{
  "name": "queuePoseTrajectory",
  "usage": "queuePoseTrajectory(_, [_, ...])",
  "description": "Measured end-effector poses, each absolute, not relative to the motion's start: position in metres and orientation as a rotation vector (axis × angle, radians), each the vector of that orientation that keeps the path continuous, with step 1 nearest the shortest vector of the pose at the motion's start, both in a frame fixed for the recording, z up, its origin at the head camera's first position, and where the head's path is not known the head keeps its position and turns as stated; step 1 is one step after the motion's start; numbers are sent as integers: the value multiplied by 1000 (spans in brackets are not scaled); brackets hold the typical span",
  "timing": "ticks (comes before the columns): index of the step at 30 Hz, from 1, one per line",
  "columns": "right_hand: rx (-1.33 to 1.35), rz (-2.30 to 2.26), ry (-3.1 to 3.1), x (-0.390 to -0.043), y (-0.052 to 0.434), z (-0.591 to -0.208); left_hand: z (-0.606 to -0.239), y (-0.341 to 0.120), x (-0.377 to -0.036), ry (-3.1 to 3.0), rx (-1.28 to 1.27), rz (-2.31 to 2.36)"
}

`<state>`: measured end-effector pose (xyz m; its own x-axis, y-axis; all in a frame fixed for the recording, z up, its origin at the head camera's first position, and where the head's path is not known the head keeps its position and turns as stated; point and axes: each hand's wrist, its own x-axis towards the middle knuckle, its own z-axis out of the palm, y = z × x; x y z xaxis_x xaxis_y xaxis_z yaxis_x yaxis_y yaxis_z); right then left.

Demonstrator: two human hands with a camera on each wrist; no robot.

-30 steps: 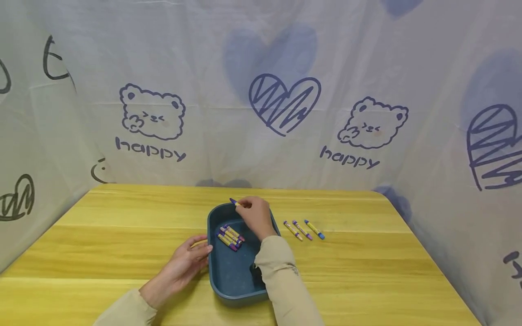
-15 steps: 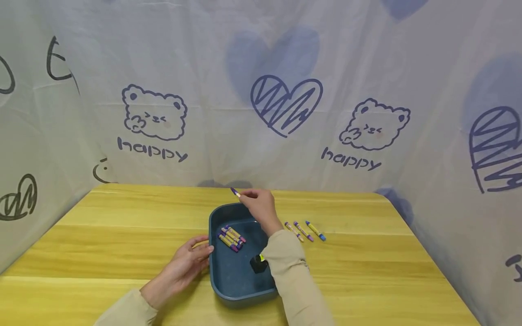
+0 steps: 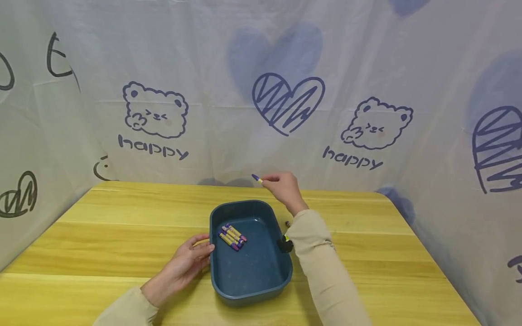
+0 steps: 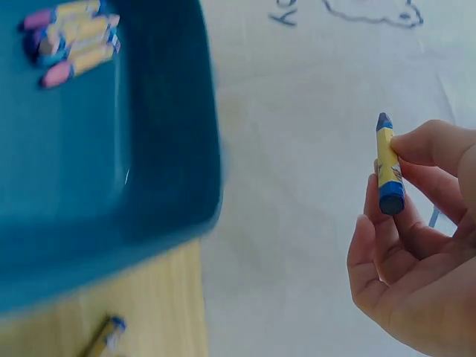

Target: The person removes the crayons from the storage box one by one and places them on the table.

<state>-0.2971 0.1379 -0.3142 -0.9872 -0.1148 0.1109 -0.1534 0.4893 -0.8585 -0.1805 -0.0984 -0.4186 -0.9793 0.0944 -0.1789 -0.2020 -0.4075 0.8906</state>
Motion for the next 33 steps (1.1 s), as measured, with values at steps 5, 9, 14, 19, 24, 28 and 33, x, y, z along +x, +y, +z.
queuePoseTrajectory(5, [227, 1510, -2734, -299, 161, -323, -418, -98, -180, 1595, -149, 2492])
queuePoseTrajectory(9, [195, 1474, -2779, -301, 179, -334, -417, -98, -179, 1600, -158, 2493])
queuePoseTrajectory(14, [137, 1433, -2819, -303, 199, -347, -416, -98, -179, 1623, -167, 2485])
queuePoseTrajectory(19, [105, 1375, -2826, -301, 216, -356, -416, -98, -179, 1617, -165, 2482])
queuePoseTrajectory(24, [119, 1295, -2841, -299, 230, -362, -416, -98, -180, 1615, -165, 2488])
queuePoseTrajectory(28, [145, 1273, -2858, -296, 242, -371, -417, -97, -181, 1614, -168, 2497])
queuePoseTrajectory(33, [100, 1225, -2885, -292, 258, -386, -419, -97, -182, 1613, -159, 2497])
